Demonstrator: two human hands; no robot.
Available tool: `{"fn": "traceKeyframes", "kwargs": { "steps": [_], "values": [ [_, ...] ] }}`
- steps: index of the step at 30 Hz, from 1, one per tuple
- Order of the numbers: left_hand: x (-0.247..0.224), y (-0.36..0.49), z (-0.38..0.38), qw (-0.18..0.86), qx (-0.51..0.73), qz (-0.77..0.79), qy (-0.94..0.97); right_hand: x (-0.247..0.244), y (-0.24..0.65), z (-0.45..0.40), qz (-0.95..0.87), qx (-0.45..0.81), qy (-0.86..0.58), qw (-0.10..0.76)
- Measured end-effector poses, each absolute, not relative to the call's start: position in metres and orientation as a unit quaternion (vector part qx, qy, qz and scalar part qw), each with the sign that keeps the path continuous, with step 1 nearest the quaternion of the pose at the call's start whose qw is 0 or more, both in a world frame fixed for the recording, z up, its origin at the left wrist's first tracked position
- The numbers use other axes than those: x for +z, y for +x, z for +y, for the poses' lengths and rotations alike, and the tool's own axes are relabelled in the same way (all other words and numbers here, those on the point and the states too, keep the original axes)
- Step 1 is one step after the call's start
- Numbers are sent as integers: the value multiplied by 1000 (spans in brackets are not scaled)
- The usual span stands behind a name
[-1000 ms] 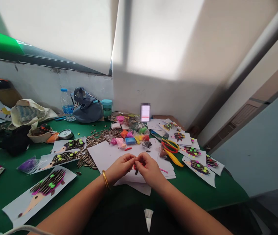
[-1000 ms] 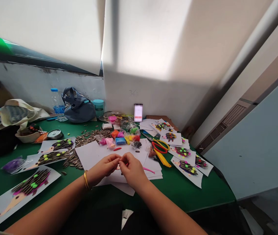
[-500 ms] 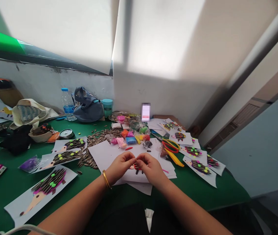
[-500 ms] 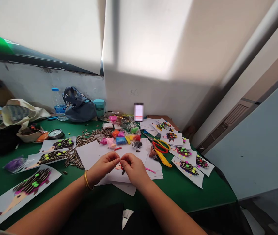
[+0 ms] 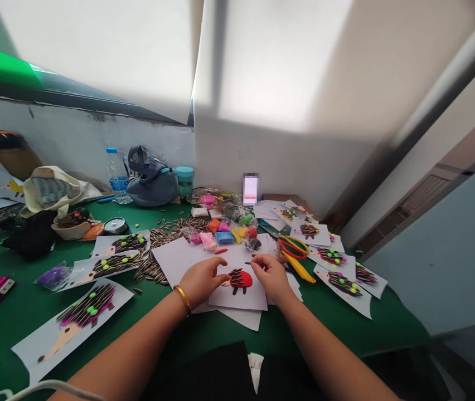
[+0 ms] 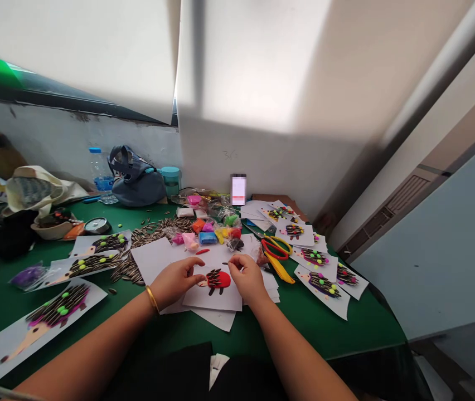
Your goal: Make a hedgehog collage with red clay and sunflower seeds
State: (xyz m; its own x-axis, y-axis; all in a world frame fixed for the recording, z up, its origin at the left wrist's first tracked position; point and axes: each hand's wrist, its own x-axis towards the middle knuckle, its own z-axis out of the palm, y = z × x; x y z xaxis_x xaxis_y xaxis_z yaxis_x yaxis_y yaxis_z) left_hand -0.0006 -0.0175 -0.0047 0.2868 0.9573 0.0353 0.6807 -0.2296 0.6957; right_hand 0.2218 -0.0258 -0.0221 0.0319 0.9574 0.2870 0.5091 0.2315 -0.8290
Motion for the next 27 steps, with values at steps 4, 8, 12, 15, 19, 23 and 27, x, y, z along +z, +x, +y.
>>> {"fn": "traceKeyframes", "kwargs": {
  "steps": [4, 8, 12, 15, 19, 23, 27],
  "values": [
    [-4, -2, -18, 260, 130, 559, 776, -33, 224, -26, -704, 179, -555, 406],
    [-5, -1, -20, 229, 82, 558, 793, -39, 220, -24, -739, 141, -551, 361],
    [-6, 0, -20, 224, 67, 559, 796, -40, 217, -23, -757, 123, -551, 330],
    [-7, 0, -20, 224, 64, 559, 796, -39, 216, -22, -763, 121, -553, 312],
    [-8, -1, -19, 216, 62, 550, 804, -36, 214, -22, -773, 111, -557, 282],
    [-8, -1, -19, 197, 50, 545, 814, -28, 212, -23, -786, 94, -564, 233],
    [-7, 0, -19, 197, 39, 549, 811, -18, 209, -21, -798, 72, -577, 158]
  ]
}}
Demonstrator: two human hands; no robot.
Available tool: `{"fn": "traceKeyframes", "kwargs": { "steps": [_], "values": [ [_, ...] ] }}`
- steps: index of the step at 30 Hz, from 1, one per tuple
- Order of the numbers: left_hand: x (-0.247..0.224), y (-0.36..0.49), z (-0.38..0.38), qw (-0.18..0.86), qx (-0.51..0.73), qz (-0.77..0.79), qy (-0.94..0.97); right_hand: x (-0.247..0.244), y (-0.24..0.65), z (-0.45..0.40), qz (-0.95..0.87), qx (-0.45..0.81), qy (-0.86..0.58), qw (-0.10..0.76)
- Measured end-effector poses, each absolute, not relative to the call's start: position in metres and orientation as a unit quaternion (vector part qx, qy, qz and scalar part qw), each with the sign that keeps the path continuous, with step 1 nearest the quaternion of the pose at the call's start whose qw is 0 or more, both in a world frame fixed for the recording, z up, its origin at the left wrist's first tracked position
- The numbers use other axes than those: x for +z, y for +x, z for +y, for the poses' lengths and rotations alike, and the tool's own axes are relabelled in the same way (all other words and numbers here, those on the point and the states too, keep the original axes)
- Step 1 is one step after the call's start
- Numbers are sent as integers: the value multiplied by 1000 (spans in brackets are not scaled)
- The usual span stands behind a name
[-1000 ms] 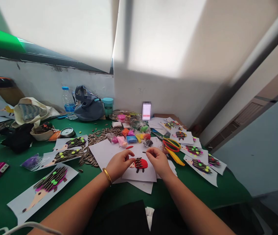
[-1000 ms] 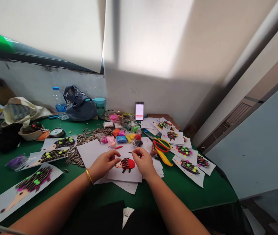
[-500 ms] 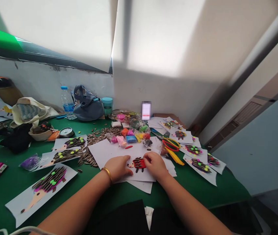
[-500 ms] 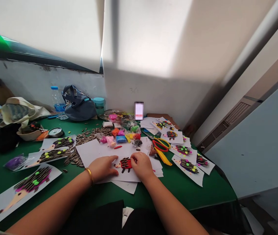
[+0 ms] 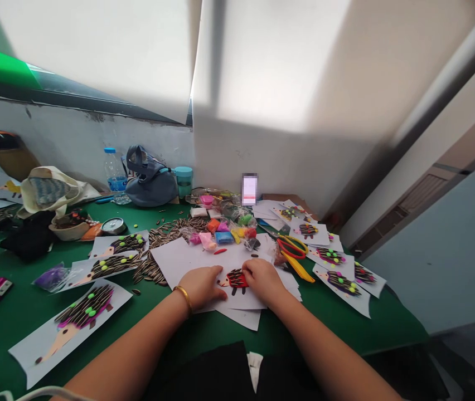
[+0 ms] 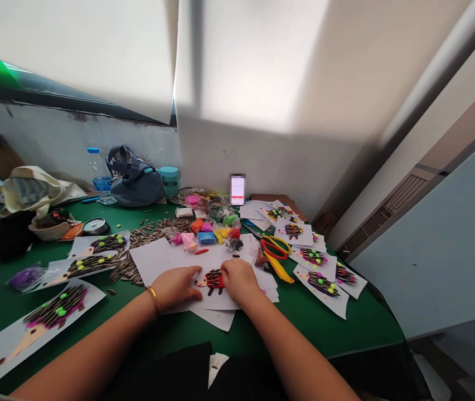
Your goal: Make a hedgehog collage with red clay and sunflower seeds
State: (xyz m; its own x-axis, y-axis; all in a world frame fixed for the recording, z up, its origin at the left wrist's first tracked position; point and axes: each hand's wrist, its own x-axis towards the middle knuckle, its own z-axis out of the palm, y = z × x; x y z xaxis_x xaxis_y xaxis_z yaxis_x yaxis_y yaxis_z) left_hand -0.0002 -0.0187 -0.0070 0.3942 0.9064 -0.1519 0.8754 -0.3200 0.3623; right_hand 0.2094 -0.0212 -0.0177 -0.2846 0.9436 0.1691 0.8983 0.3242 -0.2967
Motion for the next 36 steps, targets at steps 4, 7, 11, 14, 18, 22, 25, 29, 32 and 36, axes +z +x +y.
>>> {"fn": "traceKeyframes", "kwargs": {
  "steps": [4, 7, 11, 14, 18, 22, 25, 29, 32, 36],
  "values": [
    [-6, 1, -19, 197, 25, 558, 805, -13, 208, -17, -801, 68, -579, 134],
    [-6, 1, -19, 189, 26, 555, 809, -12, 207, -15, -803, 66, -578, 129],
    [-6, 1, -20, 189, 32, 552, 811, -12, 207, -16, -803, 66, -578, 129],
    [-7, 0, -20, 190, 37, 550, 813, -14, 207, -17, -802, 65, -578, 134],
    [-7, -1, -19, 182, 36, 544, 819, -17, 207, -18, -801, 65, -578, 141],
    [-10, -1, -19, 174, 40, 539, 824, -22, 208, -20, -800, 64, -576, 156],
    [-12, -1, -19, 173, 43, 538, 824, -26, 210, -22, -798, 63, -568, 190],
    [-11, -1, -19, 180, 44, 543, 819, -30, 213, -23, -785, 75, -557, 260],
    [-10, 0, -20, 189, 42, 552, 811, -34, 219, -22, -762, 87, -560, 313],
    [-9, 0, -20, 189, 38, 555, 809, -41, 226, -20, -732, 116, -569, 355]
  ]
}}
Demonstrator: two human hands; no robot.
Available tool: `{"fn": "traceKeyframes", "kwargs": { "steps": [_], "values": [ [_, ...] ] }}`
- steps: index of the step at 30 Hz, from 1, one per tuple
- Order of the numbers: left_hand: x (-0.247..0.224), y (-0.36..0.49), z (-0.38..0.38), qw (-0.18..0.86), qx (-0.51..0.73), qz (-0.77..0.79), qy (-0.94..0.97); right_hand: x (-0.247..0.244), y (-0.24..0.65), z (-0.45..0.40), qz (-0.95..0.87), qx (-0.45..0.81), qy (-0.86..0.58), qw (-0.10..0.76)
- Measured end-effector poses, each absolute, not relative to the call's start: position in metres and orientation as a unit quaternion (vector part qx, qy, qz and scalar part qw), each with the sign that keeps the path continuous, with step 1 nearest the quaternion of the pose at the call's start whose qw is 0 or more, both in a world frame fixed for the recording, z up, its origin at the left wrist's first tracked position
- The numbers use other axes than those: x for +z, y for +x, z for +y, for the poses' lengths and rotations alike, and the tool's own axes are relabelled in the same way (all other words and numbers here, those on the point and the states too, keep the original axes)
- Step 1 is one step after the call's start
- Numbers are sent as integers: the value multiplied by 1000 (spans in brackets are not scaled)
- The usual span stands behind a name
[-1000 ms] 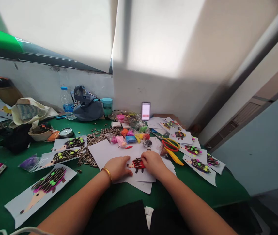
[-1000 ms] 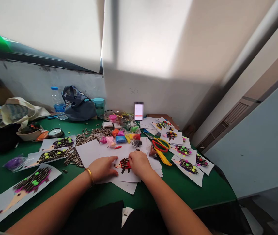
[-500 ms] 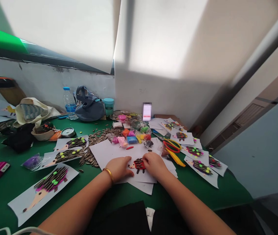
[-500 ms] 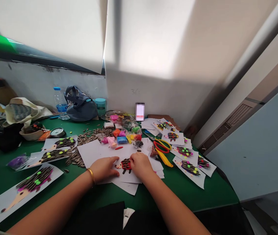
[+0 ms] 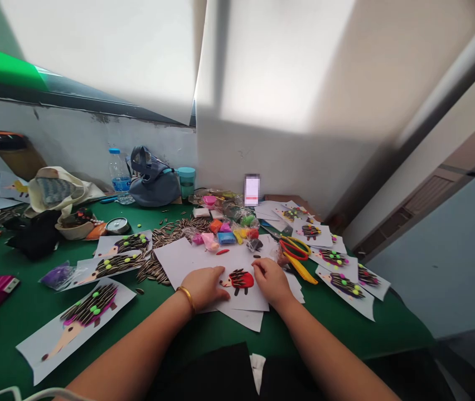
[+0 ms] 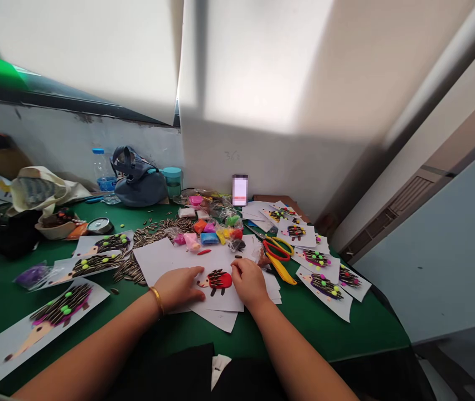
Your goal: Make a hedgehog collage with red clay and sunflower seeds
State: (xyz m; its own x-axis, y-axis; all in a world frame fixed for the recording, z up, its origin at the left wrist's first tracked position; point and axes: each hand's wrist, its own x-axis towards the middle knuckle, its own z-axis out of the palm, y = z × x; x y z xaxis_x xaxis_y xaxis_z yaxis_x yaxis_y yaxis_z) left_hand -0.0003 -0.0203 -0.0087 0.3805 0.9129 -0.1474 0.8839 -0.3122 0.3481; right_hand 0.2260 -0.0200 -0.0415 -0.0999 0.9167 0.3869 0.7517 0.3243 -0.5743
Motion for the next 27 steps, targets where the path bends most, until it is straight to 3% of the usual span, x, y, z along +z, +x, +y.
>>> {"fn": "traceKeyframes", "kwargs": {
  "steps": [4, 8, 14, 16, 20, 27],
  "values": [
    [-10, -1, -20, 195, 64, 557, 805, -46, 228, -19, -728, 130, -569, 360],
    [-7, 0, -19, 261, 176, 554, 770, -47, 228, -18, -726, 132, -569, 362],
    [6, 4, -19, 618, 407, 473, 479, -48, 228, -17, -719, 141, -571, 369],
    [9, 4, -19, 683, 444, 451, 364, -49, 228, -17, -719, 142, -570, 371],
    [9, 4, -17, 707, 484, 433, 280, -50, 228, -16, -719, 141, -570, 372],
    [7, 8, -22, 730, 450, 405, 317, -49, 228, -17, -720, 146, -570, 367]
  ]
}}
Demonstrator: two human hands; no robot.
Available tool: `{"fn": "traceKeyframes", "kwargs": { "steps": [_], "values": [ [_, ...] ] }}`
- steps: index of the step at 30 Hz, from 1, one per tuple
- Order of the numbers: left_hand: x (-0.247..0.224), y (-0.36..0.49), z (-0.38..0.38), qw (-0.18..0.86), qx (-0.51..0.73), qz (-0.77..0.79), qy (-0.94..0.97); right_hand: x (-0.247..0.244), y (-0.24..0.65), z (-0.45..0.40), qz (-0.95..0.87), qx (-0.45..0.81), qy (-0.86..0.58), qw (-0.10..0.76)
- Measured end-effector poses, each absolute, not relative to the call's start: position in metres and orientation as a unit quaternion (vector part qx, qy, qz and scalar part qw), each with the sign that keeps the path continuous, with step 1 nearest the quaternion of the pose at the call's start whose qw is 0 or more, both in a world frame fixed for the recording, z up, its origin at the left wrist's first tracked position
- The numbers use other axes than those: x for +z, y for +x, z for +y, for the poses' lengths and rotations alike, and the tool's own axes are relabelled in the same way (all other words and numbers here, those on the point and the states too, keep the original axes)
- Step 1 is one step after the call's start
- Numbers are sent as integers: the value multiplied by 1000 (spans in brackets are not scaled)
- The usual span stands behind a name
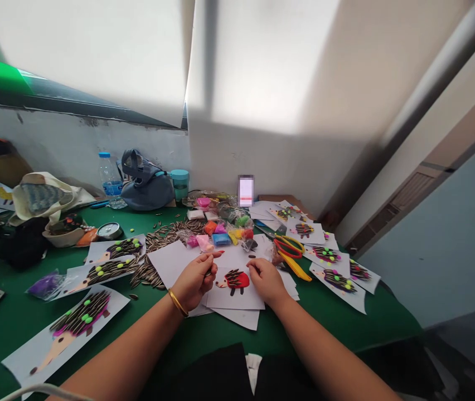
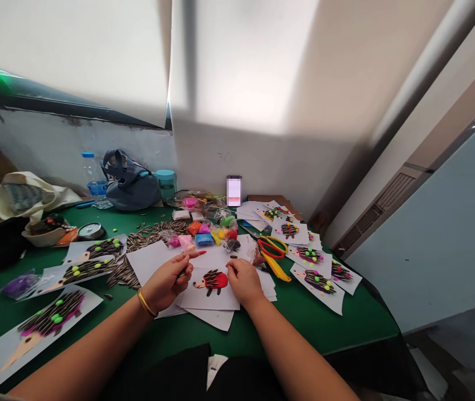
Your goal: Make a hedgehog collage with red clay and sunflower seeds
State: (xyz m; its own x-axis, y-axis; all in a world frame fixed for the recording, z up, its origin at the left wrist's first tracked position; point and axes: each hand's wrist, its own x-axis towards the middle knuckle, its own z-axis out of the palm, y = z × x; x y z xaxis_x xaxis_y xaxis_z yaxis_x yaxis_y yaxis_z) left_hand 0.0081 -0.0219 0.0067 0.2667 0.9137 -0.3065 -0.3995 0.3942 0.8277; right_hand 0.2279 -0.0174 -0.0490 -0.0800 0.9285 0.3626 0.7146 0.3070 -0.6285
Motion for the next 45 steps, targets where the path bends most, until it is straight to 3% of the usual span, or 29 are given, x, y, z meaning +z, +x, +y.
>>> {"fn": "traceKeyframes", "kwargs": {
  "steps": [8, 29, 36, 45],
  "values": [
    [7, 11, -20, 698, 491, 444, 273, -46, 227, -18, -723, 143, -570, 364],
    [8, 14, -28, 722, 434, 380, 381, -44, 228, -20, -725, 141, -555, 383],
    [3, 13, -28, 678, 389, 406, 475, -27, 217, -31, -744, 139, -481, 443],
    [-2, 16, -26, 564, 355, 424, 612, -3, 198, -39, -753, 249, -446, 415]
  ]
}}
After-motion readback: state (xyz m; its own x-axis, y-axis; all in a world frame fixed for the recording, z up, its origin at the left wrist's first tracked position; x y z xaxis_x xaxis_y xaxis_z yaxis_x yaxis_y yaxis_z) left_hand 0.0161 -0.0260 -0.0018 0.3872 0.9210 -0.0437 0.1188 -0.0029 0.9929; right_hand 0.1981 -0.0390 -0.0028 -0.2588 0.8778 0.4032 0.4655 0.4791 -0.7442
